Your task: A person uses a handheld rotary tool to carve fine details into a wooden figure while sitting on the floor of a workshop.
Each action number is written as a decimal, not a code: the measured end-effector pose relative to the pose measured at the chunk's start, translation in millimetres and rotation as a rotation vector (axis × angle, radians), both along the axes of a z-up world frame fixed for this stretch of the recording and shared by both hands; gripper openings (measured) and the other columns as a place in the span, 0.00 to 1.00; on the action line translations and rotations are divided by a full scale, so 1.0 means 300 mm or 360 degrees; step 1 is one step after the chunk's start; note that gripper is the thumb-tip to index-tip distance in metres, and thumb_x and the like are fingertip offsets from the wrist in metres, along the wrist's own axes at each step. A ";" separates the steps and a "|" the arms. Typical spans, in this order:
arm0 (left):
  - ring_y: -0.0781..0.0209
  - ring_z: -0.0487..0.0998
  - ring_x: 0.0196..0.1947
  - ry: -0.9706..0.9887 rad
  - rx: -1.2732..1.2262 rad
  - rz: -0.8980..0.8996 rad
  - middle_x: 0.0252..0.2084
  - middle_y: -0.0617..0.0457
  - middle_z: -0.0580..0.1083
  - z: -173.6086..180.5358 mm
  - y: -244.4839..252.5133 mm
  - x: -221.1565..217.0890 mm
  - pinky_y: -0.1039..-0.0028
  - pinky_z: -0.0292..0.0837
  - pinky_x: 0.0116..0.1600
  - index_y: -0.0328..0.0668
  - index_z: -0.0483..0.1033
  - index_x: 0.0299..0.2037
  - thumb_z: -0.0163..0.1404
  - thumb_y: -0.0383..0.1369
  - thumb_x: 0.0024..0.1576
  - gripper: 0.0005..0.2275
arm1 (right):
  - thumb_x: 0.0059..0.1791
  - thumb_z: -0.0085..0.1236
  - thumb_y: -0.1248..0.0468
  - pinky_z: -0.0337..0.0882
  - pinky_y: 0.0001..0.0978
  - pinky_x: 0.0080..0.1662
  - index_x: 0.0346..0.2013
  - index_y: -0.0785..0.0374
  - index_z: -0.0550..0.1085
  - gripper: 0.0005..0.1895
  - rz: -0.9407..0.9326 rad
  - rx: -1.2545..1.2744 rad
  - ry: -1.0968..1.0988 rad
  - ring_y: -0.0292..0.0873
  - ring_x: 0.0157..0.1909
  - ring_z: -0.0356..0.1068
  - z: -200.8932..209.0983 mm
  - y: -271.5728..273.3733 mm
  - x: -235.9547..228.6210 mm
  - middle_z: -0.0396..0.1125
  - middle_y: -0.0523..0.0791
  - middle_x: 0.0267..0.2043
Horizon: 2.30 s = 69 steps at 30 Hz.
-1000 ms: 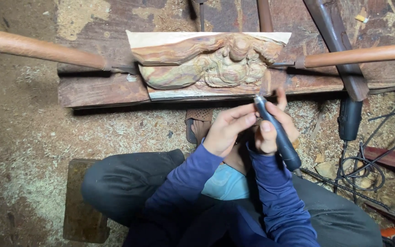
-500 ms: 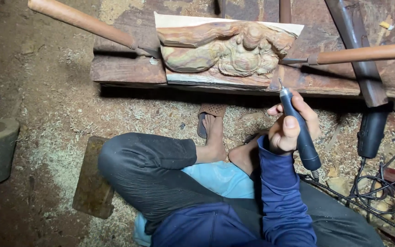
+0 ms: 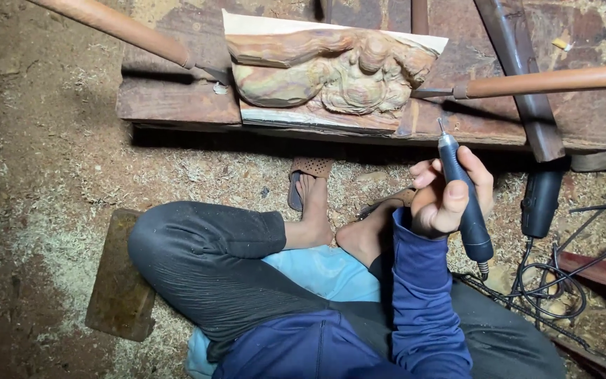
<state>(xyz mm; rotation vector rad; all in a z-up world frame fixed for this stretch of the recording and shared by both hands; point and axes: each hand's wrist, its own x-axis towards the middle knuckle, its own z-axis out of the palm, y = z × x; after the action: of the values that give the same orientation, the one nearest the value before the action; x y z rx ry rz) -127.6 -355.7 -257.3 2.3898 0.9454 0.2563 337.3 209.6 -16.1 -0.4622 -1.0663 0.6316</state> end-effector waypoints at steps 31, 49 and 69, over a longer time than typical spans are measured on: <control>0.50 0.72 0.61 -0.2846 -0.2011 0.0436 0.64 0.29 0.68 0.911 1.948 0.708 0.78 0.66 0.62 0.14 0.68 0.59 0.45 0.33 0.64 0.21 | 0.47 0.64 0.69 0.77 0.47 0.36 0.47 0.81 0.77 0.18 -0.0426 0.0238 -0.1139 0.60 0.36 0.78 0.151 0.066 -0.482 0.75 0.62 0.38; 0.55 0.71 0.39 -0.2802 -0.2045 0.0914 0.39 0.37 0.66 0.902 1.950 0.747 0.77 0.67 0.41 0.26 0.72 0.43 0.49 0.32 0.61 0.11 | 0.46 0.65 0.67 0.72 0.44 0.29 0.44 0.81 0.78 0.17 -0.0478 0.0266 -0.1168 0.57 0.26 0.72 0.150 0.083 -0.467 0.74 0.59 0.33; 0.62 0.78 0.30 -0.2876 -0.1932 0.0919 0.29 0.42 0.73 1.010 1.948 0.742 0.87 0.73 0.27 0.24 0.77 0.34 0.49 0.29 0.60 0.10 | 0.47 0.63 0.67 0.71 0.47 0.28 0.44 0.82 0.78 0.18 -0.0391 0.0321 -0.1075 0.57 0.25 0.71 0.151 0.084 -0.448 0.74 0.60 0.32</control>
<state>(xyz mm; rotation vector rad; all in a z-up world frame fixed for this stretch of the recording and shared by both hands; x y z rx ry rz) 95.0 228.8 45.6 0.2112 0.4399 1.2469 202.9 234.8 29.3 -0.6380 -1.6609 0.1350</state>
